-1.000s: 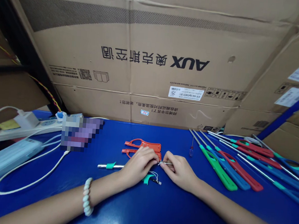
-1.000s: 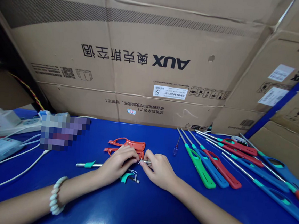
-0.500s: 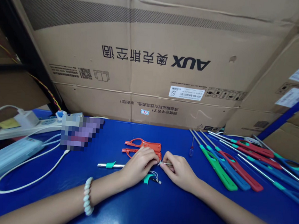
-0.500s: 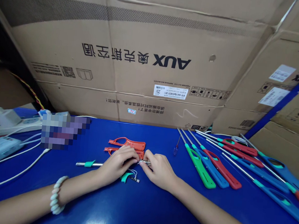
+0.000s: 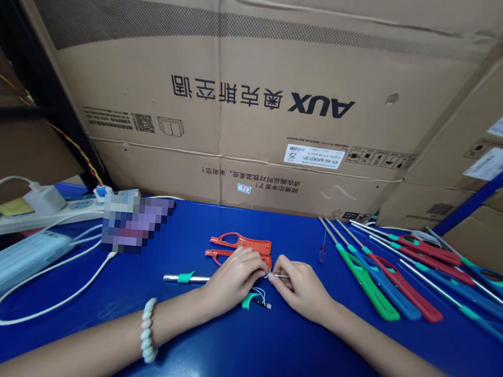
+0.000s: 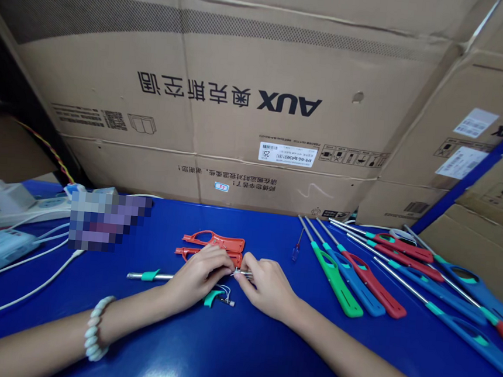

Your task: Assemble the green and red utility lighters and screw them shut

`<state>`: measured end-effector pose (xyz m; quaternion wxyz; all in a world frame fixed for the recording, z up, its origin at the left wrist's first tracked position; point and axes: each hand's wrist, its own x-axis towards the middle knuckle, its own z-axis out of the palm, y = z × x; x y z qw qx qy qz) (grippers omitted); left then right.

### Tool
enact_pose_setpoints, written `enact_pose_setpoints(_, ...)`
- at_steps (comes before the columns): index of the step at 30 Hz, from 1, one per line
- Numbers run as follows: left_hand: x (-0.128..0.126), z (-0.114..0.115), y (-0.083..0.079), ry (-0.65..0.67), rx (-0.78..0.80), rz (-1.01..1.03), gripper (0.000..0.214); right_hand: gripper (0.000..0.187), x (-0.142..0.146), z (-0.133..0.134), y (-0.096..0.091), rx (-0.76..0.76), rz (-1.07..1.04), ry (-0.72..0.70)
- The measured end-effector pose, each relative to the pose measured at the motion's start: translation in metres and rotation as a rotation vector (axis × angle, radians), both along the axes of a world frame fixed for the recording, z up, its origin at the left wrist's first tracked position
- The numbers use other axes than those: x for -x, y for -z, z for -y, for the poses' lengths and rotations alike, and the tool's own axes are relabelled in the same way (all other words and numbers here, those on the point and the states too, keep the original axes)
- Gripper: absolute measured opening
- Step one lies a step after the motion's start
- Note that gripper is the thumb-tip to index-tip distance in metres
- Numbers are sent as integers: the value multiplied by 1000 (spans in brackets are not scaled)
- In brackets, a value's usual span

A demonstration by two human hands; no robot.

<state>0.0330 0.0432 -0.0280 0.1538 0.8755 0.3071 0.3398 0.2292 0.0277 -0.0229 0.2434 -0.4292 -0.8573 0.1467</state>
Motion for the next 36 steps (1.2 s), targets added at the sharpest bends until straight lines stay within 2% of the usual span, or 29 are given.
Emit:
enact_pose_setpoints(10,-1,2,-3,-27,38,13,11,16,0,1,-4,14,-37,29)
enact_pose_setpoints(19,0,6,-10,-111,-11,-137,19,16,-1,0,-1,-10,-40,33)
enact_pose_setpoints(36,0,3,-5,-66,-93,-191,19,13,-1,0,-1,1,-30,-9)
